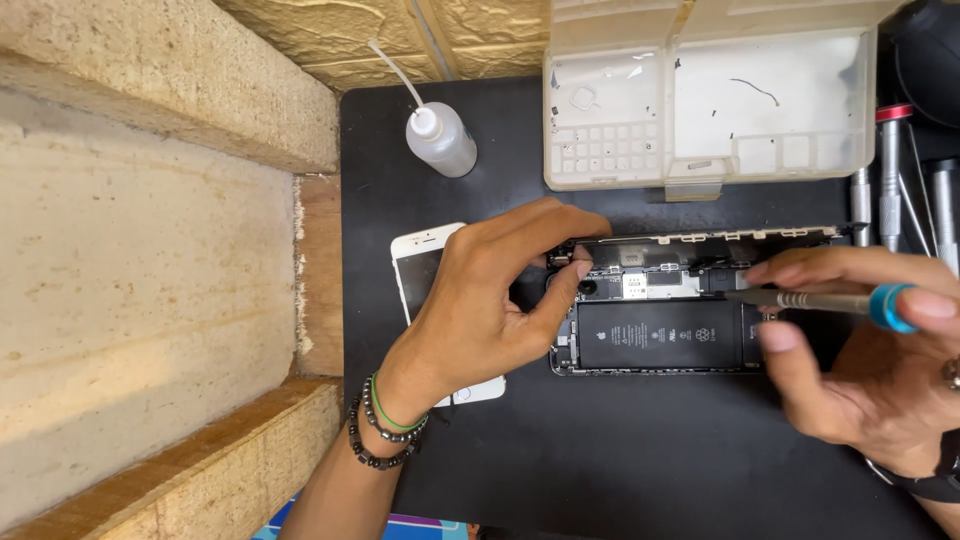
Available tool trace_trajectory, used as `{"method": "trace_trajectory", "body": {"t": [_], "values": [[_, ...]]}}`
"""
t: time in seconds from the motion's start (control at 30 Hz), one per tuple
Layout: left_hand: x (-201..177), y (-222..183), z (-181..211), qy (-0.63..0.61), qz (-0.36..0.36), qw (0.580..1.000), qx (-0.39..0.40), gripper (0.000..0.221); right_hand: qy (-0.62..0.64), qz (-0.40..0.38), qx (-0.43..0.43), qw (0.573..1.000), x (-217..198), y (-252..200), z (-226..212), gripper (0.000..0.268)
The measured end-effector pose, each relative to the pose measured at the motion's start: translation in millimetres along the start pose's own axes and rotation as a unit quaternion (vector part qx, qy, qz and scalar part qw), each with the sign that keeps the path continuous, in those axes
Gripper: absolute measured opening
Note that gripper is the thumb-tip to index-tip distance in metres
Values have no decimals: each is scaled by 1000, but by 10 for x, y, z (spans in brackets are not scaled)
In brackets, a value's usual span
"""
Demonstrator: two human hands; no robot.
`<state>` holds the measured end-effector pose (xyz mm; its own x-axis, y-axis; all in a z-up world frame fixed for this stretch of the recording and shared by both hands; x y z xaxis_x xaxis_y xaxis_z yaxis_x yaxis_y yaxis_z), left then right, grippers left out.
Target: Opening a smartphone casing and using a precision screwdriver to work on internal components for screen connection.
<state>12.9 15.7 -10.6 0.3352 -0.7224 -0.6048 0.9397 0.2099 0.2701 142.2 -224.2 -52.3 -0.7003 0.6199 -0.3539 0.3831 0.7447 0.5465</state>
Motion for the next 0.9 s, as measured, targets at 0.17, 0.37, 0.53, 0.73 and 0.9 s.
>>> {"method": "trace_trajectory", "body": {"t": [0.17, 0.37, 0.53, 0.73, 0.9], "values": [[-4, 5, 5, -1, -1, 1000, -1, 15, -52, 15, -46, 997, 22, 49, 28, 92], [3, 8, -1, 4, -1, 1000, -4, 15, -57, 9, -17, 998, 13, 44, -19, 92], [-3, 11, 3, 1, -6, 1000, -3, 15, -52, 17, -2, 998, 68, 80, -98, 77], [-8, 15, 12, 3, -6, 1000, -3, 15, -80, 24, -24, 996, 56, 70, -71, 88], [-3, 10, 7, 2, -4, 1000, -3, 14, -116, 37, -82, 989, 28, 9, 19, 108]]}}
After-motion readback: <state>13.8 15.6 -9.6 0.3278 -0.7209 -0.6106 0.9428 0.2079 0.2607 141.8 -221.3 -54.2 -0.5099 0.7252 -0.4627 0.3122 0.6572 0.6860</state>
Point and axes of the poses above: each hand's wrist, its own y-axis towards the middle knuckle, its own x-axis out of the palm, z = x × y, the point moved 2 cm from there along y, towards the middle knuckle, and after that the axes turned 10 degrees about y, right-handed, at the moved point
